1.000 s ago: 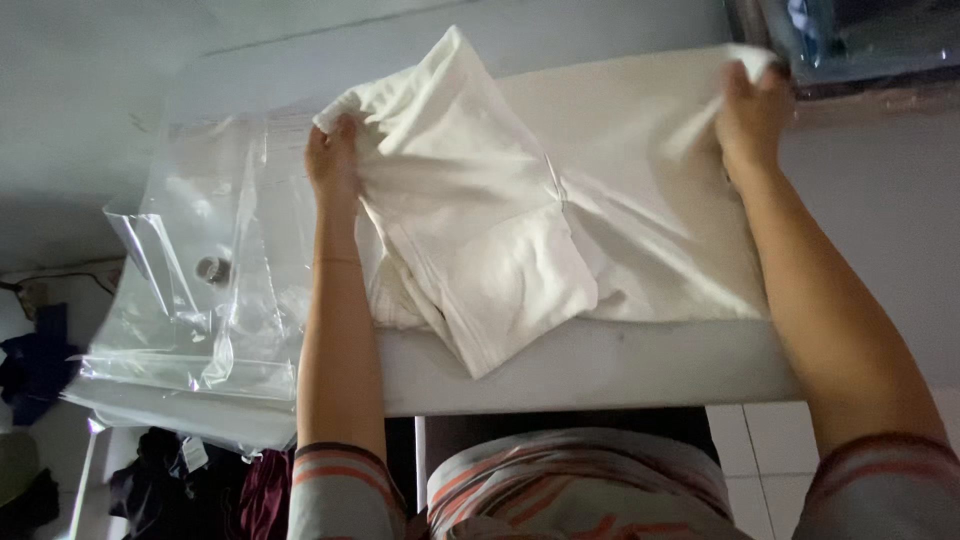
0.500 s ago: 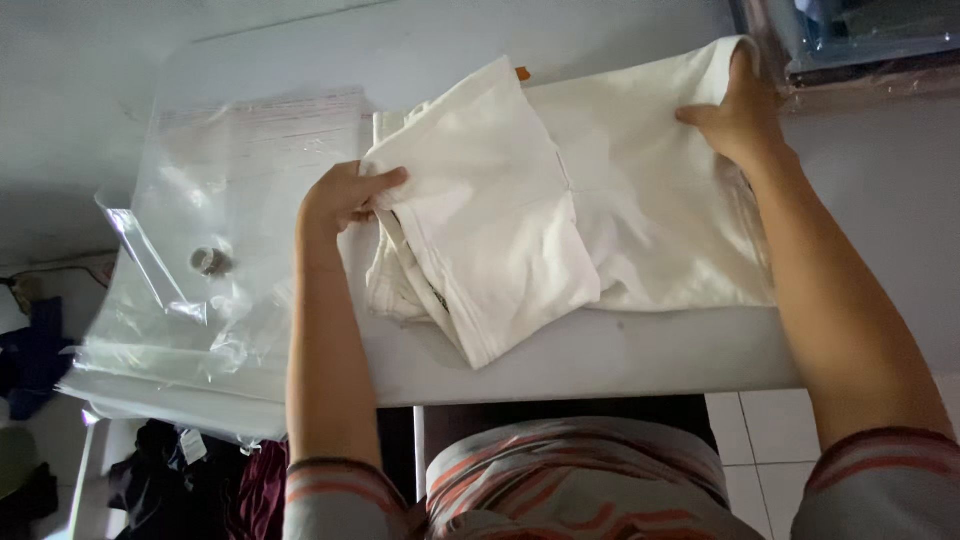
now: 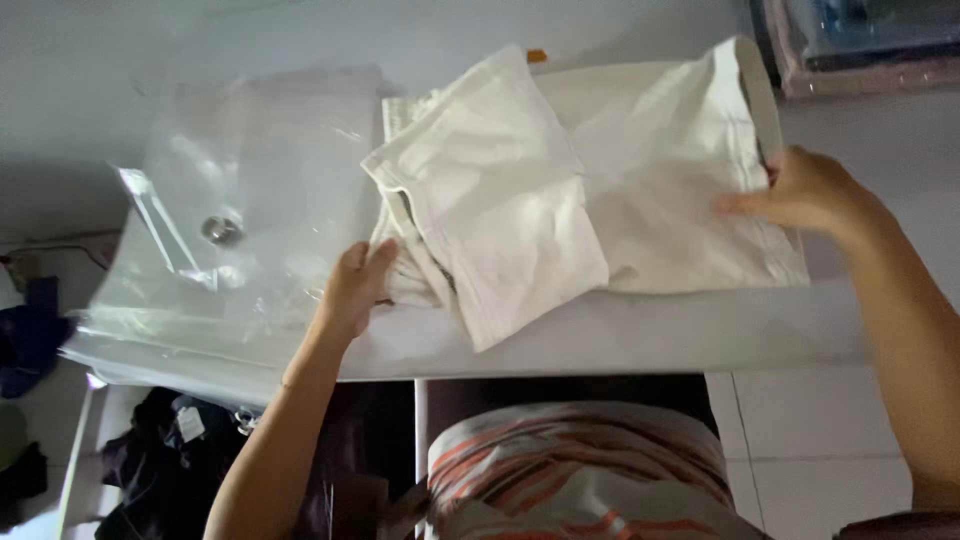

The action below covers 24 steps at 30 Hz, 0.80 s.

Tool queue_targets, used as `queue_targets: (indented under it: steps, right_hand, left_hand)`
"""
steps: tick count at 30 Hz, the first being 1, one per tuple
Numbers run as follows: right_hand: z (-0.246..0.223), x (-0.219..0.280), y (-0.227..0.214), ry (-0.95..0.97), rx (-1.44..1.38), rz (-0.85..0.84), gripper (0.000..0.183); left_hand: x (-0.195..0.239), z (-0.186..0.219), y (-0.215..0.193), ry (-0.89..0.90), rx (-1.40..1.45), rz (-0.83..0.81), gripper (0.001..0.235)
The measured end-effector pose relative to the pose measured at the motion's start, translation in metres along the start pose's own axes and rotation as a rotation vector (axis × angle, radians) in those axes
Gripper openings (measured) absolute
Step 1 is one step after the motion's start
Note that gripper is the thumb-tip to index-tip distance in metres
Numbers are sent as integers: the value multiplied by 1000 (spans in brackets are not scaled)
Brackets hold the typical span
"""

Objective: The person takes a pair of white shorts from a bin, folds them on a table, and slides them into a plastic shipping bag.

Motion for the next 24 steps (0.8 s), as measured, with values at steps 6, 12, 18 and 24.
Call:
queue_targets:
  steps: [6, 12, 18, 24]
  right_hand:
    - [42, 32, 12, 20, 83, -1, 45]
    - [76, 23, 6, 85, 54, -186, 29]
    - [32, 15, -2, -95, 348, 19, 70]
    - [-60, 56, 34, -354, 148, -94, 85]
  left_hand:
    - [41, 21, -13, 90, -164, 135, 42]
    - [69, 33, -25, 13, -369, 162, 40]
    - [51, 2, -26, 26, -693, 97, 58]
    - [68, 15, -31, 69, -418, 150, 55]
Point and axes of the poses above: each hand's wrist, its own x-axis away from the middle knuckle, its own y-axis out of the palm, z = x × y, the point moved 10 cm from there along -x, towards the middle knuckle, and after that the axes turned 13 degrees about -x, right-handed, at the moved point
